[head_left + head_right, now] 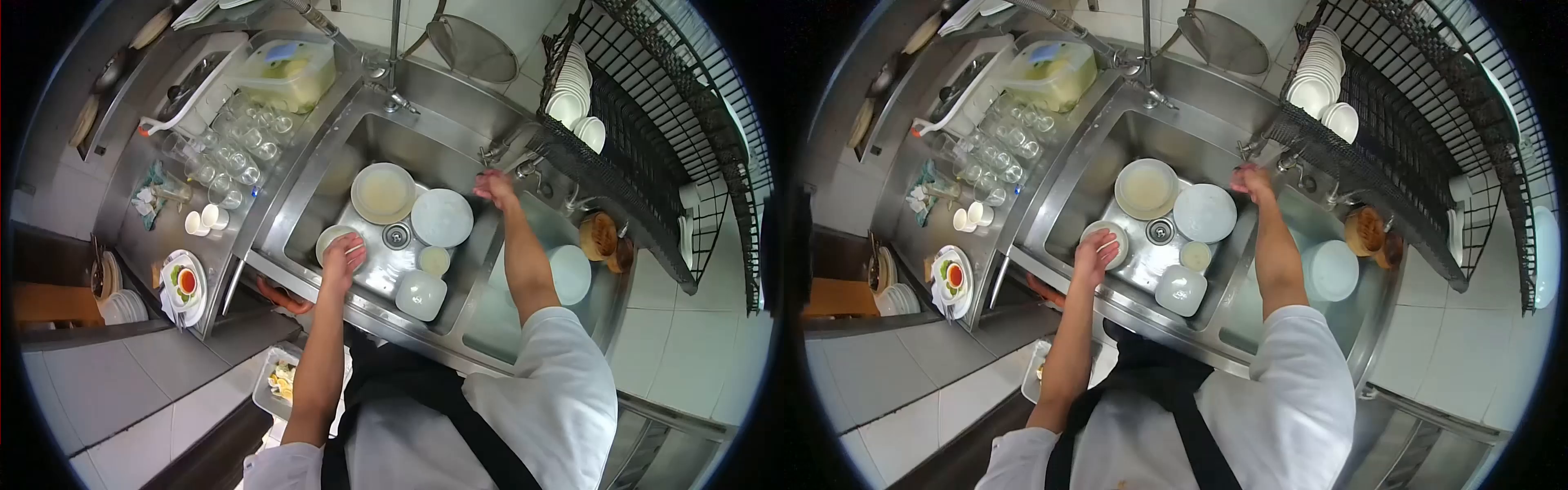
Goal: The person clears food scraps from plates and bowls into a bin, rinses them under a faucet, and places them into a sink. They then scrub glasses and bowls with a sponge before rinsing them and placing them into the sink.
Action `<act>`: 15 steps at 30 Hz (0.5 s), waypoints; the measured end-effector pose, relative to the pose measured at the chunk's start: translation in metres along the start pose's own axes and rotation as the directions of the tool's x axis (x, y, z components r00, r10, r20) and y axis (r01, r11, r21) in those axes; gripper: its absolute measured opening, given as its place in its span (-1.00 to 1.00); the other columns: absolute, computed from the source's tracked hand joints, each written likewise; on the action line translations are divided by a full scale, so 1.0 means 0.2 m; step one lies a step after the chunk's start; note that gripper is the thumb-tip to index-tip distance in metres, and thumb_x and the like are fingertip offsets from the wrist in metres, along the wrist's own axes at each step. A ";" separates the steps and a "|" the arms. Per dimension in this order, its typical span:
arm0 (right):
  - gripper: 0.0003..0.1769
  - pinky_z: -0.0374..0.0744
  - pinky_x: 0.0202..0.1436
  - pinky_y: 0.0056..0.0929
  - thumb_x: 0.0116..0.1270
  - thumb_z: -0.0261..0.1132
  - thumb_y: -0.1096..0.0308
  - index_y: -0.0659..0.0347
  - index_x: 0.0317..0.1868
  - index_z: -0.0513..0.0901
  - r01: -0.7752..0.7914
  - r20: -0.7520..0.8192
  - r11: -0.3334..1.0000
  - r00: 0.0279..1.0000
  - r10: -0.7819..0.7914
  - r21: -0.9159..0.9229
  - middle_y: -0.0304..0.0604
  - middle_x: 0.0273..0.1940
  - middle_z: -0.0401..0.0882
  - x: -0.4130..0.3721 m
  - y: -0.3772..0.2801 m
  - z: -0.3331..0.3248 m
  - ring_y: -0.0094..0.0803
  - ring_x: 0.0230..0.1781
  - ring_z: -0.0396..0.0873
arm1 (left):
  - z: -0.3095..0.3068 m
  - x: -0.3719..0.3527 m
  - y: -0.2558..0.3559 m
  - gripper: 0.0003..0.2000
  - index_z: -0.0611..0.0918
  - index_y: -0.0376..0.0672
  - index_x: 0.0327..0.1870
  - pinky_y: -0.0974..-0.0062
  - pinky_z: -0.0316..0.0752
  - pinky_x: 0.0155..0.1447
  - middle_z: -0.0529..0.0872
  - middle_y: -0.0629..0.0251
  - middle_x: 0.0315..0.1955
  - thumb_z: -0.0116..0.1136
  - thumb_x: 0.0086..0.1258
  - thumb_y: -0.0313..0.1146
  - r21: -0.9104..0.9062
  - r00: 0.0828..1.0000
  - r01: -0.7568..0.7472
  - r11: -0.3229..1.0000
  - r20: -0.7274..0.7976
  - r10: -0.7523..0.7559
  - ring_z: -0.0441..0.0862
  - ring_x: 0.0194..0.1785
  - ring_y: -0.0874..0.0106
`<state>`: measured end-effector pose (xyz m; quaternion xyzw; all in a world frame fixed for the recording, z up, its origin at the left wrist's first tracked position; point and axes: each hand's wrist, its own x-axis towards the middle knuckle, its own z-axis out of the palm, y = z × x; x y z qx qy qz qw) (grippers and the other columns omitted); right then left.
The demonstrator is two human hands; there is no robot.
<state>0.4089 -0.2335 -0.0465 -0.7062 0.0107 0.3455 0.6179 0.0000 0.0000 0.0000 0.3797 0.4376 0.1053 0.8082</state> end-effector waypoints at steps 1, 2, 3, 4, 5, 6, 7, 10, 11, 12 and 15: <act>-0.58 0.71 -0.25 -0.42 0.29 0.33 0.47 0.32 0.15 0.51 -0.008 -0.025 0.994 1.000 0.005 -0.114 -0.12 -0.23 0.68 -0.15 -0.04 0.12 -0.38 -0.33 0.68 | -0.01 0.00 -0.01 -0.54 0.49 -0.22 0.22 0.28 0.50 0.24 0.63 0.18 0.07 0.07 0.48 -0.06 -0.010 1.000 0.022 1.000 0.009 -0.022 0.59 0.11 0.24; -0.67 0.70 -0.32 -0.45 0.29 0.32 0.51 0.38 0.06 0.58 -0.019 -0.047 0.974 0.999 0.008 -0.225 -0.12 -0.30 0.69 -0.23 -0.03 0.22 -0.41 -0.40 0.67 | -0.01 -0.01 -0.01 -0.55 0.49 -0.24 0.21 0.29 0.51 0.23 0.63 0.18 0.07 0.06 0.49 -0.08 -0.019 0.999 0.045 0.999 0.017 -0.044 0.59 0.10 0.26; -0.70 0.69 -0.35 -0.46 0.28 0.34 0.49 0.37 0.01 0.61 0.105 0.001 0.941 0.994 -0.111 -0.321 -0.14 -0.32 0.68 -0.15 -0.20 0.00 -0.43 -0.43 0.65 | 0.33 0.13 -0.11 -0.56 0.49 -0.25 0.23 0.28 0.49 0.25 0.63 0.17 0.09 0.01 0.51 -0.09 -0.126 0.994 0.050 0.991 0.099 -0.038 0.58 0.13 0.26; -0.74 0.67 -0.38 -0.47 0.27 0.35 0.48 0.37 -0.04 0.63 0.172 0.096 0.926 0.984 -0.148 -0.337 -0.15 -0.34 0.68 -0.17 -0.13 0.08 -0.46 -0.45 0.63 | 0.35 0.11 -0.11 -0.56 0.48 -0.26 0.24 0.26 0.47 0.28 0.62 0.16 0.10 -0.04 0.53 -0.11 -0.162 0.994 0.070 0.984 0.093 -0.056 0.57 0.15 0.25; -0.78 0.65 -0.40 -0.48 0.27 0.37 0.46 0.36 -0.09 0.66 0.244 0.192 0.907 0.963 -0.187 -0.344 -0.17 -0.36 0.67 -0.18 -0.07 0.16 -0.48 -0.47 0.62 | 0.38 0.11 -0.10 -0.56 0.47 -0.28 0.25 0.24 0.44 0.30 0.62 0.14 0.12 -0.09 0.55 -0.12 -0.199 0.993 0.086 0.976 0.091 -0.069 0.56 0.18 0.24; -0.78 0.60 -0.45 -0.51 0.26 0.41 0.38 0.34 -0.16 0.68 0.281 0.260 0.903 0.945 -0.200 -0.325 -0.23 -0.42 0.65 -0.25 -0.03 0.29 -0.54 -0.49 0.59 | 0.40 0.11 -0.09 -0.54 0.45 -0.28 0.28 0.22 0.40 0.34 0.59 0.11 0.17 -0.19 0.58 -0.11 -0.276 0.993 0.072 0.959 0.106 -0.044 0.53 0.23 0.22; -0.74 0.60 -0.45 -0.47 0.22 0.43 0.36 0.35 -0.16 0.68 0.334 0.307 0.856 0.926 -0.219 -0.395 -0.18 -0.43 0.66 -0.35 -0.05 0.40 -0.51 -0.49 0.59 | 0.44 0.13 -0.09 -0.51 0.44 -0.29 0.31 0.19 0.36 0.38 0.57 0.08 0.22 -0.29 0.60 -0.10 -0.359 0.992 0.059 0.932 0.129 -0.013 0.50 0.29 0.20; -0.67 0.59 -0.39 -0.29 0.13 0.48 0.29 0.38 -0.21 0.69 0.579 0.464 0.607 0.811 -0.357 -0.544 0.01 -0.44 0.66 -0.61 -0.09 0.70 -0.31 -0.48 0.63 | 0.56 0.12 -0.03 -0.44 0.39 -0.32 0.36 0.16 0.27 0.45 0.49 0.03 0.32 -0.46 0.61 -0.07 -0.630 0.987 0.090 0.771 0.163 0.018 0.42 0.38 0.13; -0.67 0.59 -0.34 -0.21 0.11 0.47 0.25 0.37 -0.26 0.69 0.692 0.530 0.456 0.722 -0.444 -0.560 0.09 -0.43 0.66 -0.68 -0.09 0.77 -0.18 -0.45 0.65 | 0.57 0.12 -0.01 -0.44 0.38 -0.33 0.36 0.15 0.26 0.46 0.47 0.02 0.33 -0.48 0.61 -0.09 -0.670 0.978 0.098 0.736 0.201 0.053 0.41 0.39 0.12; -0.68 0.58 -0.30 -0.16 0.11 0.46 0.24 0.35 -0.26 0.69 0.702 0.553 0.439 0.712 -0.432 -0.561 0.11 -0.42 0.65 -0.77 -0.11 0.85 -0.09 -0.42 0.64 | 0.58 0.13 0.01 -0.44 0.38 -0.34 0.36 0.15 0.25 0.48 0.46 0.00 0.35 -0.50 0.60 -0.12 -0.708 0.967 0.109 0.698 0.238 0.091 0.40 0.40 0.11; -0.72 0.58 -0.22 -0.05 0.14 0.42 0.23 0.29 -0.27 0.69 0.744 0.598 0.356 0.667 -0.445 -0.566 0.16 -0.40 0.65 -0.98 -0.18 1.02 0.10 -0.34 0.63 | 0.54 0.10 0.06 -0.44 0.36 -0.42 0.34 0.11 0.20 0.51 0.44 -0.10 0.34 -0.52 0.58 -0.16 -0.776 0.941 0.079 0.625 0.265 0.211 0.38 0.41 0.03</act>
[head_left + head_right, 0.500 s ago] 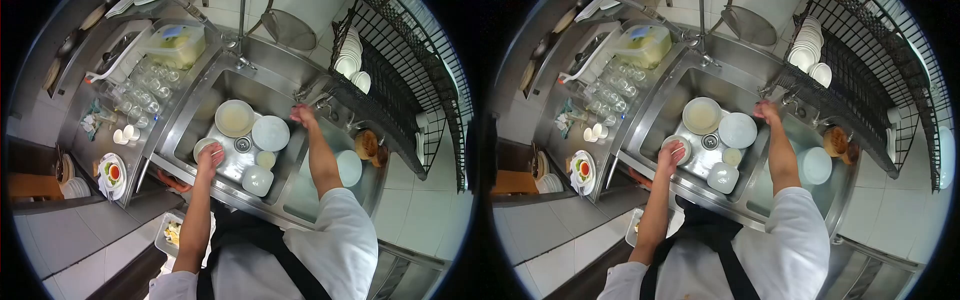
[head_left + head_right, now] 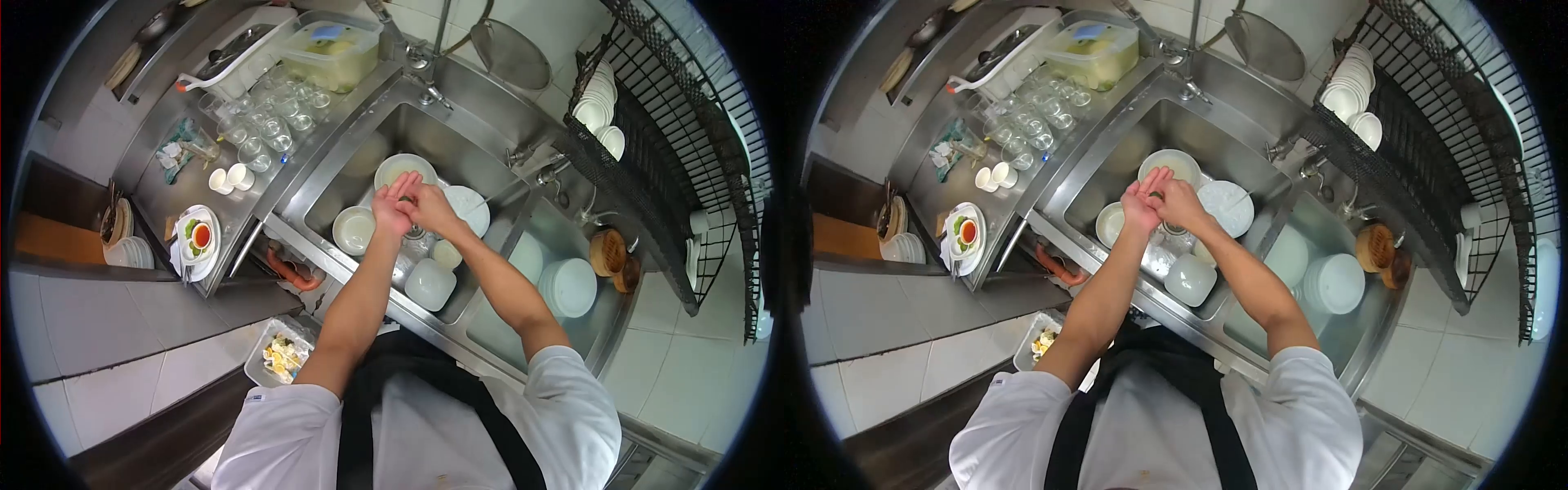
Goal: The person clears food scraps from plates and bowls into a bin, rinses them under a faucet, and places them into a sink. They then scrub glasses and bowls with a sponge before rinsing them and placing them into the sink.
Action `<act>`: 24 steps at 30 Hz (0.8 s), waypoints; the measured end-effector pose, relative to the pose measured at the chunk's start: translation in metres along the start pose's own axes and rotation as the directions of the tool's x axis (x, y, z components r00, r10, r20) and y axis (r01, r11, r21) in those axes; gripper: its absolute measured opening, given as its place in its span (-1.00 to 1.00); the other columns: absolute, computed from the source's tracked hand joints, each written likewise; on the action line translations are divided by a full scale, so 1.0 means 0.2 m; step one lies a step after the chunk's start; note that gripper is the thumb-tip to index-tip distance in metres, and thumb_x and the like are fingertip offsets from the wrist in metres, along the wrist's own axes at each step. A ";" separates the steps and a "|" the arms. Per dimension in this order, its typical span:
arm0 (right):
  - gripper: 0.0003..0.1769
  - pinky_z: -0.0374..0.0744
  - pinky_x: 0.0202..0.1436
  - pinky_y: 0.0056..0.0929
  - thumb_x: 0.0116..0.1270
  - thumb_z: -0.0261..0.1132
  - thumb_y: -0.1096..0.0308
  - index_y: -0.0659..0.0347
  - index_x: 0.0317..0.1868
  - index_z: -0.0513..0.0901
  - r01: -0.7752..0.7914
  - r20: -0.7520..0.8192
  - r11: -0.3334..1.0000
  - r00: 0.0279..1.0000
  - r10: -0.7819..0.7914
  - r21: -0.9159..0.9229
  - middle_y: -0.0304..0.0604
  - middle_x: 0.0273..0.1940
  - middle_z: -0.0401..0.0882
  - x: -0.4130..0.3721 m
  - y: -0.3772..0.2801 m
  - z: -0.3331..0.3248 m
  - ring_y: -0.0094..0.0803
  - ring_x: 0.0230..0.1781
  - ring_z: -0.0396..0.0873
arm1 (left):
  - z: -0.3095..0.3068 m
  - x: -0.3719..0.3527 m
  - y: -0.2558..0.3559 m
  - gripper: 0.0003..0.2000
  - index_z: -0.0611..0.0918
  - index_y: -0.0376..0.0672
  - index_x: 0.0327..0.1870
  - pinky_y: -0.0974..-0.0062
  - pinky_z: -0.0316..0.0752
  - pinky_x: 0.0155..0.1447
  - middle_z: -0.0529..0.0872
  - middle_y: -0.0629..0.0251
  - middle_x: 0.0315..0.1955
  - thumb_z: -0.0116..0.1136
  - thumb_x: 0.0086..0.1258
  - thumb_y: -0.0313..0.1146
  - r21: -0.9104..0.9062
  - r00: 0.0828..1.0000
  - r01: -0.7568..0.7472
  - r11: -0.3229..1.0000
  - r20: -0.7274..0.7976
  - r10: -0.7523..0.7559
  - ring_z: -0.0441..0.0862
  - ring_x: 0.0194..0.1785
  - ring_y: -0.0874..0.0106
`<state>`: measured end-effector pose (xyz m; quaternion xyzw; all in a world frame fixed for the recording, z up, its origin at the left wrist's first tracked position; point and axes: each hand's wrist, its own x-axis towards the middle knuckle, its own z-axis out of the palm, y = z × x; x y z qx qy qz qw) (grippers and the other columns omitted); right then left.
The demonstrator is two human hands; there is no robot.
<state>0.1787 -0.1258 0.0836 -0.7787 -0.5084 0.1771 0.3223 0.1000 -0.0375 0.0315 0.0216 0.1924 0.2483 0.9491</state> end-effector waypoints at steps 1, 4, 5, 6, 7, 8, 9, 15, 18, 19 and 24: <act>-0.74 0.57 -0.22 -0.02 0.16 0.40 0.23 0.28 -0.28 0.69 0.035 -0.026 0.999 0.999 -0.036 -0.033 0.15 -0.39 0.65 0.01 -0.06 0.03 0.11 -0.33 0.63 | 0.00 -0.02 0.04 -0.43 0.36 -0.45 0.33 0.09 0.19 0.53 0.44 -0.14 0.33 -0.52 0.57 -0.18 -0.018 0.999 -0.035 0.999 0.025 0.035 0.37 0.41 0.00; -0.78 0.55 -0.28 -0.03 0.20 0.36 0.24 0.26 -0.35 0.68 0.164 -0.130 0.982 0.976 -0.176 -0.096 0.10 -0.42 0.64 0.03 -0.20 0.13 0.07 -0.38 0.62 | 0.00 -0.09 0.16 -0.45 0.38 -0.46 0.30 0.07 0.19 0.53 0.46 -0.17 0.30 -0.51 0.55 -0.21 -0.098 0.994 -0.102 0.990 0.031 0.105 0.39 0.39 -0.03; -0.78 0.54 -0.31 -0.04 0.21 0.35 0.24 0.25 -0.38 0.67 0.212 -0.166 0.971 0.959 -0.229 -0.110 0.07 -0.44 0.64 0.05 -0.26 0.17 0.04 -0.41 0.62 | 0.00 -0.11 0.21 -0.45 0.39 -0.47 0.29 0.07 0.20 0.53 0.47 -0.18 0.29 -0.50 0.54 -0.22 -0.121 0.991 -0.127 0.985 0.027 0.131 0.39 0.39 -0.03; -0.78 0.55 -0.32 -0.04 0.22 0.33 0.23 0.24 -0.38 0.67 0.226 -0.163 0.964 0.955 -0.248 -0.142 0.07 -0.43 0.64 0.06 -0.31 0.21 0.04 -0.41 0.62 | -0.01 -0.14 0.25 -0.46 0.40 -0.47 0.27 0.06 0.20 0.53 0.48 -0.18 0.28 -0.49 0.53 -0.23 -0.145 0.987 -0.154 0.977 0.022 0.159 0.39 0.39 -0.03; -0.78 0.55 -0.32 -0.04 0.23 0.32 0.23 0.23 -0.38 0.67 0.240 -0.156 0.955 0.951 -0.267 -0.174 0.07 -0.42 0.64 0.07 -0.36 0.25 0.04 -0.40 0.62 | -0.01 -0.17 0.30 -0.47 0.42 -0.47 0.26 0.05 0.21 0.52 0.49 -0.19 0.27 -0.48 0.53 -0.24 -0.171 0.982 -0.182 0.968 0.014 0.187 0.39 0.39 -0.04; -0.78 0.56 -0.32 -0.04 0.24 0.30 0.22 0.22 -0.38 0.67 0.257 -0.147 0.945 0.946 -0.289 -0.204 0.07 -0.42 0.64 0.09 -0.42 0.29 0.04 -0.40 0.62 | -0.03 -0.21 0.35 -0.47 0.43 -0.47 0.24 0.04 0.22 0.51 0.50 -0.19 0.25 -0.47 0.52 -0.24 -0.173 0.978 -0.202 0.964 0.007 0.206 0.40 0.38 -0.04; -0.77 0.57 -0.33 -0.03 0.24 0.30 0.21 0.22 -0.34 0.68 0.288 -0.113 0.930 0.941 -0.319 -0.227 0.07 -0.40 0.65 0.10 -0.47 0.33 0.05 -0.40 0.63 | -0.05 -0.25 0.41 -0.48 0.44 -0.47 0.22 0.03 0.24 0.51 0.51 -0.20 0.24 -0.45 0.51 -0.24 -0.176 0.974 -0.223 0.959 -0.001 0.226 0.41 0.37 -0.05; -0.77 0.60 -0.34 -0.03 0.26 0.29 0.20 0.19 -0.24 0.68 0.527 0.073 0.816 0.847 -0.526 -0.236 0.01 -0.31 0.66 0.17 -0.80 0.68 0.06 -0.39 0.64 | -0.26 -0.54 0.78 -0.52 0.51 -0.47 0.08 0.00 0.32 0.46 0.57 -0.23 0.15 -0.40 0.47 -0.26 -0.266 0.932 -0.363 0.893 -0.098 0.350 0.48 0.29 -0.09; -0.79 0.61 -0.29 -0.04 0.29 0.28 0.23 0.17 -0.19 0.68 0.635 0.179 0.765 0.769 -0.613 -0.108 -0.02 -0.25 0.65 0.10 -1.03 0.90 0.04 -0.32 0.65 | -0.47 -0.75 0.98 -0.55 0.56 -0.46 -0.02 0.00 0.33 0.45 0.61 -0.19 0.09 -0.34 0.44 -0.27 -0.347 0.901 -0.433 0.832 -0.130 0.414 0.50 0.26 -0.09; -0.80 0.62 -0.27 -0.05 0.30 0.28 0.24 0.16 -0.17 0.68 0.672 0.209 0.740 0.729 -0.652 -0.035 -0.03 -0.22 0.65 0.08 -1.09 0.99 0.03 -0.29 0.65 | -0.56 -0.83 1.04 -0.57 0.58 -0.44 -0.04 0.01 0.35 0.44 0.63 -0.15 0.07 -0.30 0.41 -0.29 -0.380 0.891 -0.448 0.809 -0.119 0.437 0.51 0.25 -0.07; -0.76 0.59 -0.15 -0.13 0.31 0.30 0.31 0.18 -0.05 0.66 0.698 0.242 0.542 0.488 -0.838 0.469 -0.05 -0.19 0.60 -0.11 -1.38 1.41 -0.02 -0.17 0.60 | -1.17 -1.36 1.23 -0.64 0.67 -0.36 -0.16 0.06 0.34 0.44 0.70 -0.09 0.01 -0.13 0.34 -0.28 -0.354 0.783 -0.603 0.715 -0.093 0.615 0.54 0.24 0.01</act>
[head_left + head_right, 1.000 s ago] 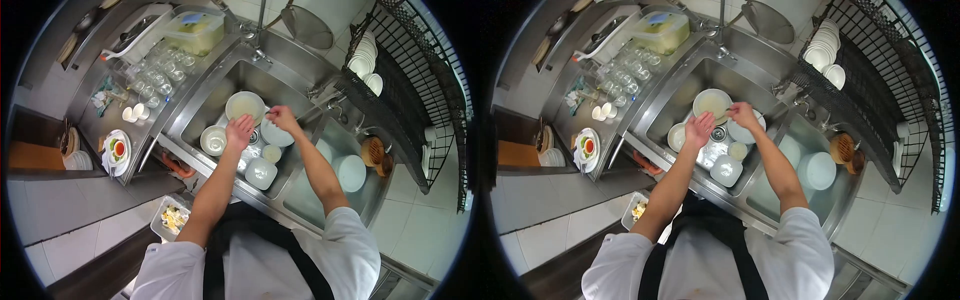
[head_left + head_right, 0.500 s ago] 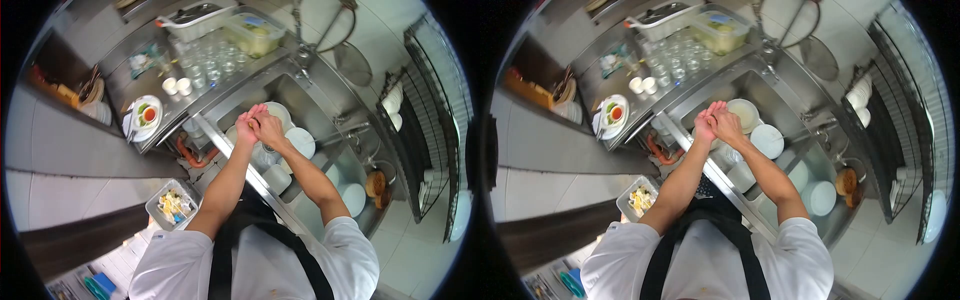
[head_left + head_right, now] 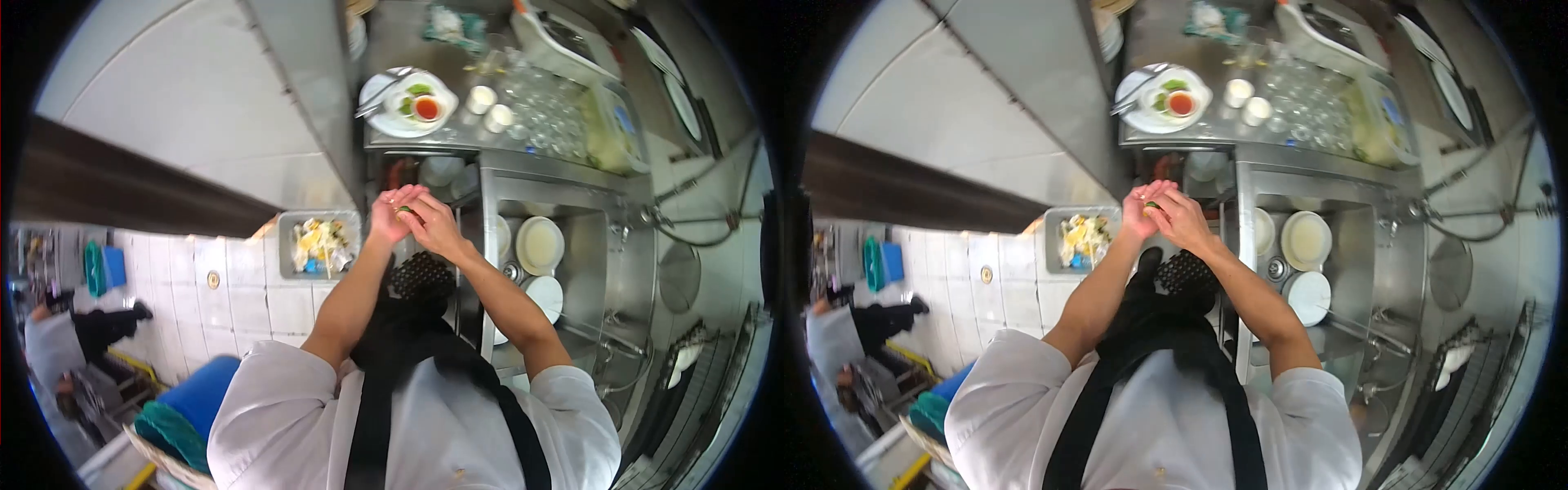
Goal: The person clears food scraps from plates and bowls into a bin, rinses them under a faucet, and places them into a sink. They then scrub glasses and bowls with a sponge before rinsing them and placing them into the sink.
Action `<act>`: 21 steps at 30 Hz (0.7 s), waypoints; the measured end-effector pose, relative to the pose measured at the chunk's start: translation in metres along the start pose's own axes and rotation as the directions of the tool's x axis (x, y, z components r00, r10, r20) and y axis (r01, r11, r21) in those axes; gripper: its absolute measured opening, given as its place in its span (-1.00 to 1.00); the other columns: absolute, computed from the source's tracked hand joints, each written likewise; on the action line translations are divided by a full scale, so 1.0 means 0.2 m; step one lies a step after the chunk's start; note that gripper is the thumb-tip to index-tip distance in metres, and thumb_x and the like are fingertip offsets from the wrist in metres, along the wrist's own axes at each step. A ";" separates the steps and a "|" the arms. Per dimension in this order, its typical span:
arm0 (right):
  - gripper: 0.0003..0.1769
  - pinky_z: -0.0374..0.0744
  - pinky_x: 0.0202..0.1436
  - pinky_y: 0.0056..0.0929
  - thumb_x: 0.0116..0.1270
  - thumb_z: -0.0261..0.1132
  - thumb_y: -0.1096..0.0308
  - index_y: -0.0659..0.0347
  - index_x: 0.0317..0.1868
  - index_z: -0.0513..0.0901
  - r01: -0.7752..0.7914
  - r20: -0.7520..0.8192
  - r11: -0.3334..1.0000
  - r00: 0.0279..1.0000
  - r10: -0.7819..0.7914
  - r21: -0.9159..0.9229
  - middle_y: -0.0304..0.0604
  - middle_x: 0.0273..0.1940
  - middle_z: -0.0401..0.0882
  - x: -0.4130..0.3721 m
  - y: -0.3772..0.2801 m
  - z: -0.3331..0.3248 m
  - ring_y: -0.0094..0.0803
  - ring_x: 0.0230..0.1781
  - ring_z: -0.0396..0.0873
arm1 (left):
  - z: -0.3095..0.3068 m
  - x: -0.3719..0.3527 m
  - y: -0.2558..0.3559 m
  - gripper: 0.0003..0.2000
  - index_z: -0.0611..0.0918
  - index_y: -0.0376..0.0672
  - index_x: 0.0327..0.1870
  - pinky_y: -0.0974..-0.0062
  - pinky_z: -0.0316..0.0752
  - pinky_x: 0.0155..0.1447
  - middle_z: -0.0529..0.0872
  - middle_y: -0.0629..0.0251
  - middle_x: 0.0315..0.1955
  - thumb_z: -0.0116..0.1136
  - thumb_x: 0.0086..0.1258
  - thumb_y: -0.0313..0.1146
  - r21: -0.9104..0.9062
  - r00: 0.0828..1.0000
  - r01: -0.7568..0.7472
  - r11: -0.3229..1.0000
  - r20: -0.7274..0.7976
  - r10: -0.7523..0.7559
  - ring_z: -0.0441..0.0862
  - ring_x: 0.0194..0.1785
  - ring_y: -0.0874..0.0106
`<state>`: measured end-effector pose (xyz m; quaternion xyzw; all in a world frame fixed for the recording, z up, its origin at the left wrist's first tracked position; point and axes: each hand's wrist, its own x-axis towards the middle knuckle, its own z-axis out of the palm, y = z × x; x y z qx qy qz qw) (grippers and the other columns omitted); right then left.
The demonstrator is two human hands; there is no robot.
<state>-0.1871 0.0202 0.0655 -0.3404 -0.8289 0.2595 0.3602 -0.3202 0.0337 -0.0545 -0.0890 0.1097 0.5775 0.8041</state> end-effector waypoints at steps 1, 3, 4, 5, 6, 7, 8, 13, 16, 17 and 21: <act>-0.74 0.56 -0.14 -0.22 0.30 0.30 0.37 0.25 -0.03 0.65 0.040 0.008 0.993 0.999 -0.041 0.115 -0.02 -0.22 0.57 0.03 0.00 0.11 -0.03 -0.20 0.57 | -0.04 -0.10 0.12 -0.66 0.69 -0.33 -0.19 0.06 0.32 0.45 0.71 -0.07 0.00 -0.08 0.32 -0.26 0.056 0.993 -0.079 0.995 -0.084 0.084 0.54 0.25 0.02; -0.69 0.56 -0.14 -0.23 0.30 0.30 0.37 0.27 0.04 0.62 -0.062 0.130 0.985 0.991 0.041 0.162 -0.01 -0.21 0.55 0.04 -0.04 0.32 -0.04 -0.21 0.56 | -0.20 -0.31 0.40 -0.61 0.65 -0.40 -0.08 0.05 0.31 0.47 0.66 -0.15 0.07 -0.08 0.33 -0.24 -0.021 0.959 -0.235 0.972 -0.165 0.229 0.56 0.24 -0.04; -0.66 0.56 -0.15 -0.24 0.31 0.30 0.37 0.28 0.07 0.61 -0.114 0.187 0.978 0.979 0.081 0.173 -0.01 -0.21 0.54 0.05 -0.05 0.42 -0.05 -0.22 0.56 | -0.24 -0.41 0.52 -0.60 0.63 -0.42 -0.06 0.05 0.31 0.48 0.64 -0.17 0.10 -0.08 0.34 -0.24 0.016 0.924 -0.320 0.947 -0.217 0.316 0.54 0.25 -0.05; -0.60 0.54 -0.12 -0.24 0.34 0.27 0.33 0.30 0.15 0.56 -0.017 0.162 1.000 0.987 0.013 0.026 0.00 -0.21 0.53 0.05 -0.06 0.53 -0.06 -0.24 0.56 | -0.27 -0.52 0.62 -0.59 0.61 -0.44 -0.03 0.05 0.31 0.48 0.61 -0.18 0.13 -0.08 0.34 -0.25 0.060 0.879 -0.396 0.916 -0.262 0.397 0.53 0.26 -0.05; -0.60 0.54 -0.09 -0.25 0.37 0.24 0.30 0.29 0.16 0.55 -0.139 0.190 0.988 0.974 0.125 0.065 -0.02 -0.20 0.54 0.04 -0.04 0.69 -0.09 -0.21 0.57 | -0.28 -0.60 0.69 -0.59 0.59 -0.46 -0.01 0.05 0.30 0.48 0.59 -0.20 0.16 -0.08 0.35 -0.25 0.110 0.828 -0.462 0.880 -0.300 0.473 0.52 0.27 -0.05; -0.60 0.54 -0.06 -0.25 0.40 0.21 0.27 0.29 0.17 0.55 -0.259 0.219 0.961 0.947 0.233 0.099 -0.03 -0.18 0.55 0.02 0.00 0.88 -0.12 -0.19 0.57 | -0.30 -0.66 0.74 -0.57 0.58 -0.47 0.01 0.08 0.31 0.48 0.58 -0.20 0.18 -0.10 0.36 -0.25 0.143 0.801 -0.492 0.859 -0.313 0.511 0.51 0.28 -0.04; -0.59 0.54 -0.03 -0.26 0.43 0.18 0.23 0.28 0.18 0.54 -0.375 0.248 0.918 0.908 0.337 0.127 -0.05 -0.16 0.56 0.00 0.05 1.07 -0.14 -0.17 0.58 | -0.32 -0.70 0.78 -0.56 0.57 -0.48 0.04 0.11 0.31 0.48 0.56 -0.20 0.19 -0.12 0.37 -0.25 0.177 0.774 -0.517 0.837 -0.321 0.546 0.50 0.30 -0.02; -0.37 0.36 0.34 -0.15 0.51 -0.10 -0.10 0.25 0.27 0.48 -0.682 0.766 -0.451 0.257 0.589 0.576 0.10 0.28 0.46 0.20 -0.06 1.66 -0.14 0.28 0.41 | -0.26 -0.67 0.74 -0.44 0.55 -0.45 0.17 0.29 0.27 0.47 0.55 -0.12 0.24 -0.28 0.50 -0.09 0.652 0.600 -0.437 0.619 -0.301 0.741 0.46 0.36 0.10; -0.33 0.29 0.38 -0.12 0.51 -0.12 -0.13 0.24 0.31 0.43 -0.435 0.767 -0.638 0.256 0.588 0.635 0.11 0.31 0.41 0.33 -0.16 1.72 -0.12 0.33 0.37 | -0.18 -0.67 0.72 -0.34 0.48 -0.38 0.28 0.31 0.22 0.47 0.51 -0.03 0.29 -0.33 0.55 0.08 0.924 0.493 -0.110 0.367 -0.269 0.827 0.42 0.38 0.16; -0.32 0.27 0.40 -0.11 0.51 -0.13 -0.14 0.24 0.33 0.42 -0.456 0.755 -0.610 0.283 0.591 0.648 0.12 0.33 0.40 0.35 -0.19 1.73 -0.12 0.34 0.36 | -0.26 -0.69 0.78 -0.33 0.42 -0.33 0.35 0.30 0.20 0.47 0.46 0.02 0.34 -0.31 0.54 0.13 0.910 0.531 -0.117 0.398 -0.282 0.799 0.38 0.41 0.17; -0.27 0.18 0.46 -0.06 0.50 -0.16 -0.19 0.23 0.39 0.36 -0.687 0.627 -0.181 0.481 0.613 0.704 0.13 0.38 0.34 0.35 -0.35 1.74 -0.09 0.40 0.30 | -0.39 -0.70 0.98 -0.25 0.28 -0.26 0.47 0.26 0.16 0.48 0.35 0.09 0.42 -0.26 0.51 0.23 0.798 0.699 -0.166 0.580 -0.319 0.640 0.30 0.45 0.19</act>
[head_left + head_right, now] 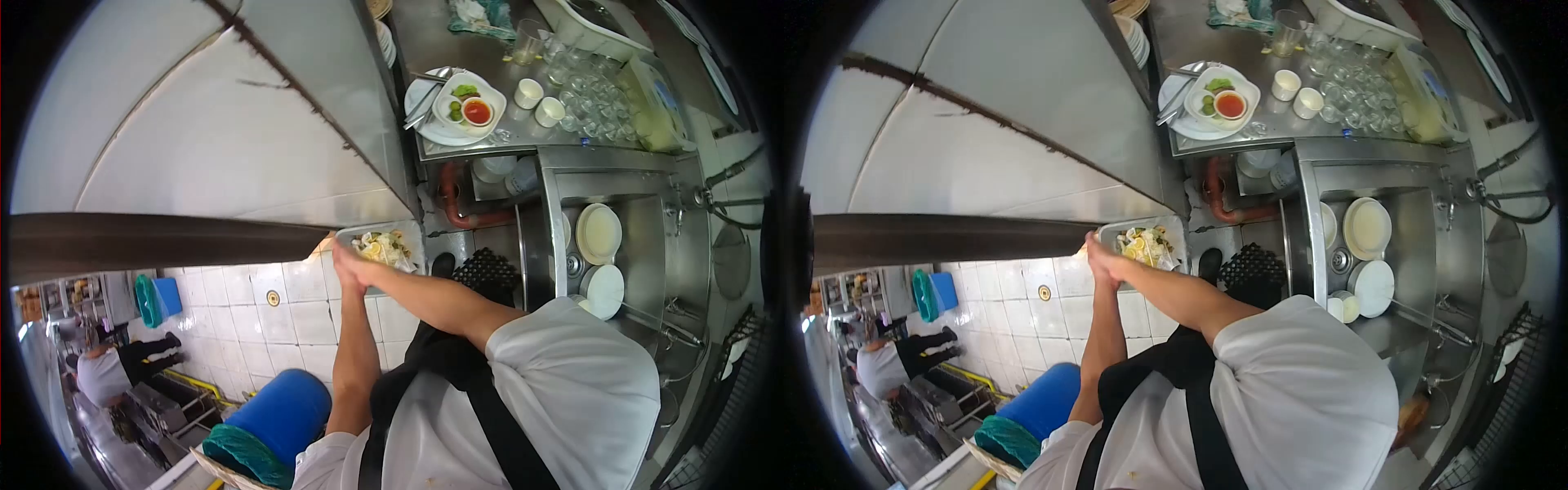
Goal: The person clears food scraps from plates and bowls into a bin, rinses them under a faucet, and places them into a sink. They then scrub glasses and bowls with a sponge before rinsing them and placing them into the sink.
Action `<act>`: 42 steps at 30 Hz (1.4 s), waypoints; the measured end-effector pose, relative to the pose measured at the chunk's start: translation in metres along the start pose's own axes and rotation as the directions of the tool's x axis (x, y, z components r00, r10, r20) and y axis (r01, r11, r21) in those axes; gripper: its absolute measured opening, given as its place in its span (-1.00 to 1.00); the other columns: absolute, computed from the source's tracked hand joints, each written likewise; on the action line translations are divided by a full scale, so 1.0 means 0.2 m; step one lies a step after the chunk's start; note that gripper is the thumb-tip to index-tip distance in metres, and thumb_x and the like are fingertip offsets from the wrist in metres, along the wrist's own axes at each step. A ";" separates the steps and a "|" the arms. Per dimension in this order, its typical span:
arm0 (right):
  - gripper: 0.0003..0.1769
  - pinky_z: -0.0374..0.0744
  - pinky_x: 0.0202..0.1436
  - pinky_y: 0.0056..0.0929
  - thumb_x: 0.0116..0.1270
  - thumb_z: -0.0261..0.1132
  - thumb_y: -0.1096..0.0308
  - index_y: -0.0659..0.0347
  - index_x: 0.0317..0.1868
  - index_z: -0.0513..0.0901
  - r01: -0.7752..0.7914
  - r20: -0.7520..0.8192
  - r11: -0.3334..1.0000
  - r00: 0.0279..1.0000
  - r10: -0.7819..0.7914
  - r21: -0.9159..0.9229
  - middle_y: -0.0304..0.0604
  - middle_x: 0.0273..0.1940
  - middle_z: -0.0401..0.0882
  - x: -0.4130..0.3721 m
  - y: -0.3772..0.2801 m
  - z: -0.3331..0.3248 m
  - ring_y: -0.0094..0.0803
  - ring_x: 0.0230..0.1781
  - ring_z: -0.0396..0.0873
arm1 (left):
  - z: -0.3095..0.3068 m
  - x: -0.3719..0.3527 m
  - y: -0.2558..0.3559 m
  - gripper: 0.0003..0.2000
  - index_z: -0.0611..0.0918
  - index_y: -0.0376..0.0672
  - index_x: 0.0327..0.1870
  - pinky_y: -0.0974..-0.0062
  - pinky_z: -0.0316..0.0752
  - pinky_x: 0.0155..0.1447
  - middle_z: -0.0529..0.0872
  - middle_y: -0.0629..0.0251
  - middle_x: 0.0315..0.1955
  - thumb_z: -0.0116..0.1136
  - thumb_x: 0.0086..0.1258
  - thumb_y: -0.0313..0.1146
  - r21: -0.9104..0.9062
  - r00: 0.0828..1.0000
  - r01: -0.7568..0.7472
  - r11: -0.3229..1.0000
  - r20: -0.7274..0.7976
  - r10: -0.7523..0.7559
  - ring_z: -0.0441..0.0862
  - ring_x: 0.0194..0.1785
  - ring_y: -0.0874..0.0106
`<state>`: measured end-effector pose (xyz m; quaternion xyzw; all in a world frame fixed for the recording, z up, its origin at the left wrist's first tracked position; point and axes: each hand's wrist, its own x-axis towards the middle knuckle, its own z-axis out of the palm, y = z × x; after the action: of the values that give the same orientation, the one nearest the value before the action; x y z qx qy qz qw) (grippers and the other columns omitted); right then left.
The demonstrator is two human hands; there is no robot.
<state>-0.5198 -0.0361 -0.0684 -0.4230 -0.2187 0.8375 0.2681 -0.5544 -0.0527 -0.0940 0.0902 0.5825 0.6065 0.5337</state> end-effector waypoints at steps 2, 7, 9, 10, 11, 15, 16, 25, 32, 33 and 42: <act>-0.25 0.13 0.48 -0.04 0.50 -0.18 -0.21 0.22 0.42 0.33 0.110 0.073 0.912 0.993 -0.088 -0.396 0.14 0.40 0.31 -0.09 0.01 0.07 -0.08 0.42 0.27 | -0.07 -0.03 0.07 -0.23 0.25 -0.29 0.47 0.24 0.16 0.49 0.35 0.06 0.41 -0.28 0.51 0.25 -0.127 0.992 0.104 0.986 0.082 -0.094 0.29 0.45 0.17; -0.08 -0.17 0.50 0.33 0.43 -0.20 -0.36 0.19 0.54 0.12 0.425 0.453 0.493 0.889 -0.069 -0.759 0.08 0.55 0.05 -0.07 -0.05 0.00 0.04 0.60 -0.12 | -0.08 -0.13 0.19 -0.17 0.19 -0.38 0.46 0.19 0.14 0.51 0.34 -0.02 0.39 -0.32 0.50 0.29 -0.427 0.945 0.307 0.851 0.239 -0.221 0.26 0.46 0.13; -0.09 -0.18 0.51 0.34 0.42 -0.19 -0.35 0.16 0.54 0.13 0.295 0.319 0.391 0.948 -0.003 -0.872 0.10 0.55 0.05 -0.05 -0.11 -0.12 0.08 0.59 -0.12 | -0.03 -0.20 0.25 -0.14 0.16 -0.41 0.46 0.17 0.13 0.51 0.34 -0.05 0.38 -0.34 0.50 0.30 -0.548 0.932 0.358 0.756 0.255 -0.257 0.26 0.46 0.11; -0.11 -0.19 0.51 0.34 0.43 -0.19 -0.34 0.16 0.54 0.14 0.246 0.262 0.360 0.965 -0.005 -0.900 0.11 0.55 0.04 0.06 -0.05 -0.20 0.07 0.60 -0.12 | 0.00 -0.23 0.28 -0.13 0.15 -0.43 0.46 0.16 0.13 0.52 0.33 -0.06 0.38 -0.35 0.49 0.31 -0.609 0.934 0.358 0.708 0.212 -0.289 0.25 0.46 0.11; -0.12 -0.20 0.51 0.35 0.44 -0.19 -0.32 0.16 0.53 0.14 0.194 0.203 0.328 0.979 -0.009 -0.924 0.11 0.55 0.02 0.13 -0.03 -0.26 0.06 0.60 -0.13 | 0.04 -0.25 0.30 -0.12 0.13 -0.45 0.46 0.15 0.12 0.52 0.33 -0.08 0.37 -0.35 0.49 0.32 -0.659 0.934 0.341 0.670 0.154 -0.323 0.25 0.46 0.10; -0.32 0.21 0.48 0.04 0.41 0.13 0.03 0.20 0.44 0.29 0.044 0.002 0.213 0.981 -0.192 -0.976 0.24 0.40 0.27 -0.01 -0.23 -0.46 0.13 0.44 0.22 | 0.00 -0.08 0.08 -0.26 0.10 -0.35 0.46 0.13 0.15 0.51 0.35 0.00 0.32 -0.22 0.53 0.16 -0.281 0.936 0.182 0.942 -0.244 -0.253 0.29 0.41 0.09; -0.35 0.27 0.45 -0.01 0.38 0.17 0.08 0.22 0.39 0.35 0.074 0.036 0.174 0.977 -0.211 -0.982 0.23 0.36 0.32 -0.02 -0.29 -0.55 0.11 0.40 0.28 | -0.01 -0.02 -0.02 -0.41 0.29 -0.32 0.36 0.17 0.20 0.49 0.45 0.03 0.25 -0.11 0.53 0.00 -0.221 0.939 0.185 0.958 -0.247 -0.239 0.37 0.36 0.14; -0.94 0.58 -0.14 0.03 0.11 0.25 0.44 0.22 -0.43 0.65 0.186 0.021 0.163 0.720 -0.693 -0.969 0.13 -0.38 0.65 -0.45 -1.27 -1.06 0.12 -0.29 0.64 | 0.93 -0.09 -0.25 -0.84 0.61 -0.27 -0.05 0.37 0.60 0.08 0.72 0.14 -0.14 0.07 0.45 -0.46 0.128 0.957 0.008 0.992 0.287 -0.045 0.69 -0.08 0.27; -0.63 0.58 0.12 -0.09 0.21 0.29 0.32 0.22 0.04 0.59 -0.210 -0.050 -0.103 0.618 -0.785 -0.972 0.05 0.04 0.63 -0.27 -1.92 -1.13 0.04 0.12 0.57 | 1.73 0.14 0.16 -0.74 0.63 -0.16 -0.07 0.24 0.48 0.04 0.62 0.15 -0.16 0.12 0.21 -0.55 0.637 0.546 -0.755 0.156 0.479 0.687 0.56 -0.08 0.17; -0.58 0.57 0.17 -0.11 0.21 0.30 0.29 0.20 0.09 0.58 -0.277 -0.111 -0.117 0.685 -0.720 -0.954 0.03 0.10 0.61 -0.25 -1.95 -1.12 0.02 0.17 0.55 | 1.80 0.16 0.25 -0.70 0.63 -0.13 -0.06 0.18 0.44 0.12 0.58 0.11 -0.11 0.11 0.15 -0.57 0.692 0.495 -0.722 0.030 0.485 0.721 0.51 0.02 0.13; -0.63 0.55 0.19 -0.13 0.24 0.29 0.25 0.16 0.04 0.65 -0.327 -0.196 -0.084 0.731 -0.654 -0.941 0.06 0.17 0.56 -0.21 -1.97 -1.10 -0.05 0.21 0.55 | 1.97 0.43 0.36 -0.72 0.52 -0.18 0.05 0.08 0.53 0.12 0.46 0.09 0.04 0.13 0.33 -0.41 0.768 0.680 -0.535 -0.353 0.639 0.360 0.47 0.16 0.08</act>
<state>-0.2143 0.2671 0.0695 -0.6953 -0.7014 0.1514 0.0422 -0.3414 0.2711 0.0399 0.7030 0.6987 0.1286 0.0320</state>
